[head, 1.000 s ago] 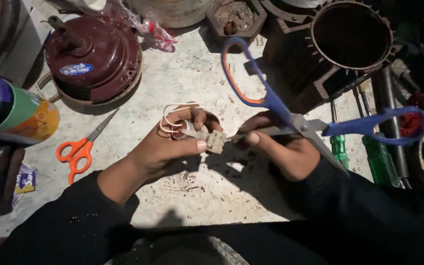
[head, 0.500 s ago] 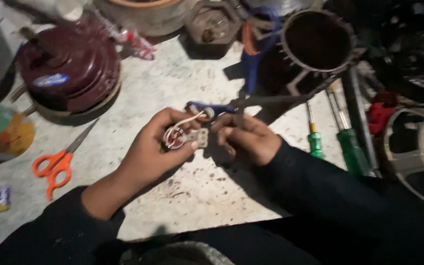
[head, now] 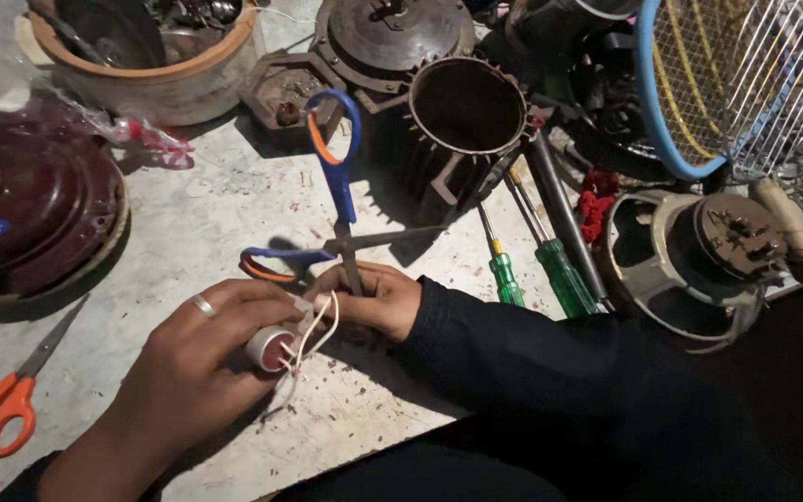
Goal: The person uses a pair of blue-handled shears to repeatedly scrape and clean the surface of a small white electrical component held in their left hand. The person rotates the component to access different sides while working at a cluttered workbench.
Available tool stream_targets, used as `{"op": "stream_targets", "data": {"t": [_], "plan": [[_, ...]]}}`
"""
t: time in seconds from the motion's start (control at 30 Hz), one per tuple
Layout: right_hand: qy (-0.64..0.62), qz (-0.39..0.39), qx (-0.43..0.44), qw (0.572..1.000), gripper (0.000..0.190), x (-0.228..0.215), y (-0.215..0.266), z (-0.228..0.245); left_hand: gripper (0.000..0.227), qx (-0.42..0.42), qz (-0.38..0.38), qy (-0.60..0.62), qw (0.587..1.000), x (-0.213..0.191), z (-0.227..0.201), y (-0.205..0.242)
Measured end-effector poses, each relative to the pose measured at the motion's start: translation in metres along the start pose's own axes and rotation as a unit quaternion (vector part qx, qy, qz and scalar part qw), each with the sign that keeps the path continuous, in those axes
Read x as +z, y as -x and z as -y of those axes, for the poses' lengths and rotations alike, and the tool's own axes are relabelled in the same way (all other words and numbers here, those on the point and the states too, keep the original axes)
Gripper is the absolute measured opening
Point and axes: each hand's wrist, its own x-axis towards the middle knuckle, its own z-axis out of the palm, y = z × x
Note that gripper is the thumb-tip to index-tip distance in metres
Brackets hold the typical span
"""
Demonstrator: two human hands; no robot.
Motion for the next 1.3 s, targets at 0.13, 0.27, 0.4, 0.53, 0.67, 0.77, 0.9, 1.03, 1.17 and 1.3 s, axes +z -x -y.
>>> {"op": "stream_targets", "data": {"t": [0.13,0.27,0.4,0.53,0.67,0.77,0.9,1.03,1.17,1.3], "plan": [[0.026,0.024,-0.002,0.999,0.025,0.007,-0.002,0.003,0.042,-0.051,0.019,0.007,0.999,-0.002,-0.007,-0.004],[-0.014,-0.013,0.015,1.0,0.025,0.016,0.007,0.011,0.038,-0.045,0.032,0.016,0.998,0.0,-0.002,-0.005],[0.045,-0.025,0.021,0.998,0.025,0.019,0.013,0.022,0.037,-0.066,0.03,0.038,0.997,0.004,0.012,-0.001],[0.026,-0.046,0.044,0.998,0.025,0.027,0.013,0.022,0.04,-0.071,0.031,0.037,0.996,0.004,0.011,0.003],[0.025,-0.03,0.012,0.999,0.025,0.024,0.009,0.029,0.043,-0.053,0.009,0.035,0.998,0.0,0.007,-0.004],[0.119,-0.084,0.009,0.989,0.03,0.013,0.001,0.029,0.035,-0.1,0.022,0.045,0.994,-0.005,0.014,0.0],[0.09,-0.145,-0.043,0.984,0.024,-0.006,0.004,0.026,0.029,-0.085,-0.031,0.08,0.993,-0.007,0.025,0.0],[0.287,-0.166,-0.112,0.937,0.022,-0.007,0.012,0.033,0.023,-0.247,-0.038,0.321,0.913,-0.015,0.026,-0.001],[0.391,-0.062,-0.209,0.894,0.011,0.0,0.016,0.036,0.023,-0.179,-0.138,0.341,0.912,-0.028,0.04,0.0],[0.462,0.003,-0.207,0.862,0.026,-0.002,0.016,0.028,0.026,-0.144,-0.195,0.418,0.875,-0.03,0.057,0.001]]}}
